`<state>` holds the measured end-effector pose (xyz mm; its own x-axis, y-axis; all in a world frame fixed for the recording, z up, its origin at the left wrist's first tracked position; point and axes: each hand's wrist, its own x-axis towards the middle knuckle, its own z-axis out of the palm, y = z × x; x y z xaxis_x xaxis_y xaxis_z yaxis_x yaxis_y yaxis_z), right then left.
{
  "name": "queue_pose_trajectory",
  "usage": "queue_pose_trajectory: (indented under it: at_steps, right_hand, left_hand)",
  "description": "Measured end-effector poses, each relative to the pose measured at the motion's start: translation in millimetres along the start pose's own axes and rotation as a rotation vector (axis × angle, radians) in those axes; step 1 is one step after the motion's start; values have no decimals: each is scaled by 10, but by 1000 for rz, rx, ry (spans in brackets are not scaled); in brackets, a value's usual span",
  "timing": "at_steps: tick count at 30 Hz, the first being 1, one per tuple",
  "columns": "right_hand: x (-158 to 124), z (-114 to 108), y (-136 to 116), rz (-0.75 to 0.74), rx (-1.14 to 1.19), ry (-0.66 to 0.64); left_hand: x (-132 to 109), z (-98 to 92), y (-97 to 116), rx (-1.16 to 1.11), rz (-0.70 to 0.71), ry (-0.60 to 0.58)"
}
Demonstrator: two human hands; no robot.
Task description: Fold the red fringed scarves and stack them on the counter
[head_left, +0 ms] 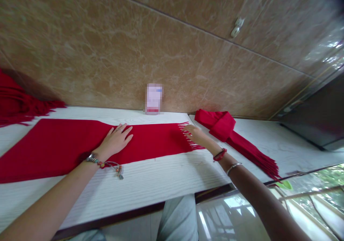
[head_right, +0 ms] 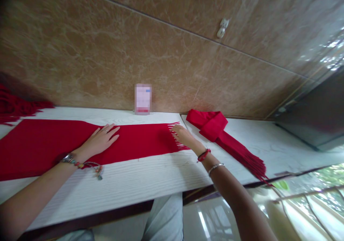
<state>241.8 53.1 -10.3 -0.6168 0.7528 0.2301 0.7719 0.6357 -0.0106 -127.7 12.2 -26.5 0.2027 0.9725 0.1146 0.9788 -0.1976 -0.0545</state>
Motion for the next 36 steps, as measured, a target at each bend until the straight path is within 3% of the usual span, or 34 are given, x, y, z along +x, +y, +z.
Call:
queue_pose_trajectory:
  at_steps: [4,8,11,15,21,25,31,34,36]
  right_hand:
    - [-14,223,-95,-14,-36,-21]
    - [-253,286,151,106,-133,-128]
    - [-287,208,309,245,-161,-79]
    - [54,141,138,260,-53,55]
    - [612,404,-361,47,-24,-70]
    - [459,520,-140,58,-129,-101]
    - [-15,368,436,266,-211,-88]
    - [96,288,347,307,-203,-44]
    - [320,269,76,262,-125,-16]
  left_hand:
    - [-2,14,-16,-15,3,-1]
    - [-6,43,-38,-52,15,19]
    - [-7,57,-42,-71,7,24]
    - [-8,60,-28,-86,7,25]
    - [-27,41,-53,-69,-4,13]
    - [-35,15,-78,-68,-21,-28]
    - [-44,-30,-49,-94,-40,-42]
    - [-55,-26,-41,-115,-41,-22]
    - [-65,-19,-29,-125,-41,-6]
